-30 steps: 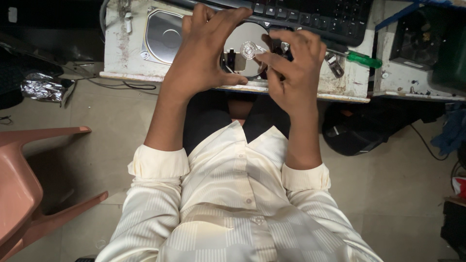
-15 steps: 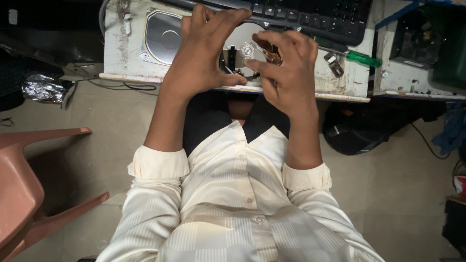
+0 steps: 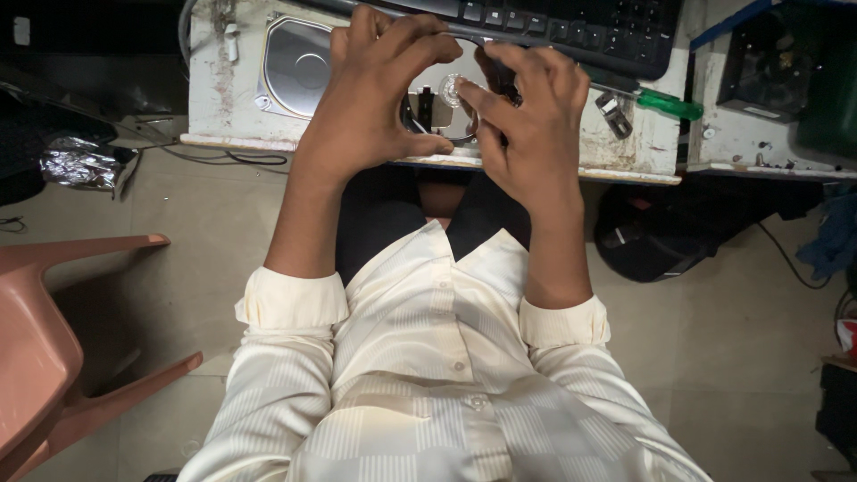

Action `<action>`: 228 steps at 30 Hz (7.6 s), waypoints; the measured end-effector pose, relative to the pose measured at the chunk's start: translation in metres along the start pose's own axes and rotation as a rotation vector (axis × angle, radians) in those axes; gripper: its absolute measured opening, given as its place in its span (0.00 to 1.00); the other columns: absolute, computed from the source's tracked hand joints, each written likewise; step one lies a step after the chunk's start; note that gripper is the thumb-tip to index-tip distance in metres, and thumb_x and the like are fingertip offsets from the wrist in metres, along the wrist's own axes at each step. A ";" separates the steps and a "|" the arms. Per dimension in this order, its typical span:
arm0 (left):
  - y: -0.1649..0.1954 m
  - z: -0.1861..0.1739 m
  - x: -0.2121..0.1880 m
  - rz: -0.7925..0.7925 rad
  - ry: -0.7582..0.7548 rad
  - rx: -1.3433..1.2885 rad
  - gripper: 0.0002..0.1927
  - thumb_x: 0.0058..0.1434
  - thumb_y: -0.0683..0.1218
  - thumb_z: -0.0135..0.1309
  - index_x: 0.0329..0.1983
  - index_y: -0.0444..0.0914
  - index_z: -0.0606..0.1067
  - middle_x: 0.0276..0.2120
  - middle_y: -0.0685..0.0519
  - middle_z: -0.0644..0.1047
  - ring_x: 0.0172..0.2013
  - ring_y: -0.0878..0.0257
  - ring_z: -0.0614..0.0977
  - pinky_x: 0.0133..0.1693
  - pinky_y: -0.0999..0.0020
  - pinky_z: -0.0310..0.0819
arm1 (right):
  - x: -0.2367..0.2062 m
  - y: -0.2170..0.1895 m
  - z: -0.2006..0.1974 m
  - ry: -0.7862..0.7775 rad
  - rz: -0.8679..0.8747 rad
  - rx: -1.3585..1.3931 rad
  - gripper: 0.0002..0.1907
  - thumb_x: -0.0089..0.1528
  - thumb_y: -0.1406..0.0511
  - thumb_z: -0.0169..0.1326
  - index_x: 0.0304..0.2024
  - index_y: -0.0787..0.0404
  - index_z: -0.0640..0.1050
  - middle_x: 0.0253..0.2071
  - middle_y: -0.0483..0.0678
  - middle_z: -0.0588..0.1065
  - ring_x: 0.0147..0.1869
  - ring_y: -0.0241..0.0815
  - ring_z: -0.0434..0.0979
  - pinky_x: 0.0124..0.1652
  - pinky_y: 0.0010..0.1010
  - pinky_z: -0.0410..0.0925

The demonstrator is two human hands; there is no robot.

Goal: The person opens a hard drive, applies a small amount of liquid to the internal components, and then closes the drive. They use a screwdriver to remove and reinstall the screws securing the drive casing.

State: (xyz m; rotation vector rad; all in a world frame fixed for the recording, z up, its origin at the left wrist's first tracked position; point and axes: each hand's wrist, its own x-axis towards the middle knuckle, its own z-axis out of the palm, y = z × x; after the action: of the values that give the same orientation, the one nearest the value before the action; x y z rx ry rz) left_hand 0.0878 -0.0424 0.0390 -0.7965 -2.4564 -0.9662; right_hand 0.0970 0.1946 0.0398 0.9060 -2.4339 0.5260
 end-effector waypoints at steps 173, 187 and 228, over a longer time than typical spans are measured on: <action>0.011 -0.007 -0.007 -0.006 -0.001 -0.028 0.40 0.36 0.54 0.80 0.54 0.45 0.77 0.63 0.53 0.72 0.66 0.50 0.66 0.59 0.49 0.55 | -0.013 0.010 0.005 0.139 0.282 0.187 0.14 0.57 0.69 0.69 0.43 0.61 0.79 0.61 0.49 0.72 0.65 0.51 0.69 0.61 0.43 0.66; 0.010 -0.005 -0.002 -0.006 -0.005 -0.022 0.40 0.36 0.56 0.80 0.54 0.46 0.78 0.63 0.53 0.72 0.65 0.49 0.65 0.58 0.49 0.56 | -0.011 0.015 0.004 0.133 0.280 0.183 0.14 0.58 0.69 0.69 0.43 0.61 0.78 0.60 0.50 0.72 0.65 0.51 0.69 0.61 0.43 0.66; 0.015 -0.011 -0.001 0.015 -0.053 -0.035 0.32 0.38 0.52 0.79 0.50 0.49 0.84 0.63 0.50 0.70 0.66 0.49 0.65 0.56 0.50 0.55 | -0.015 0.032 0.011 0.360 0.337 0.523 0.04 0.72 0.70 0.54 0.49 0.61 0.78 0.56 0.46 0.75 0.54 0.36 0.75 0.52 0.27 0.68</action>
State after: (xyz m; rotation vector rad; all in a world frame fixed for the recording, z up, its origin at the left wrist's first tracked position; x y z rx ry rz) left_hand 0.0994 -0.0418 0.0535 -0.8620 -2.4809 -0.9974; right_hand 0.0819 0.2195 0.0169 0.5170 -2.1480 1.3677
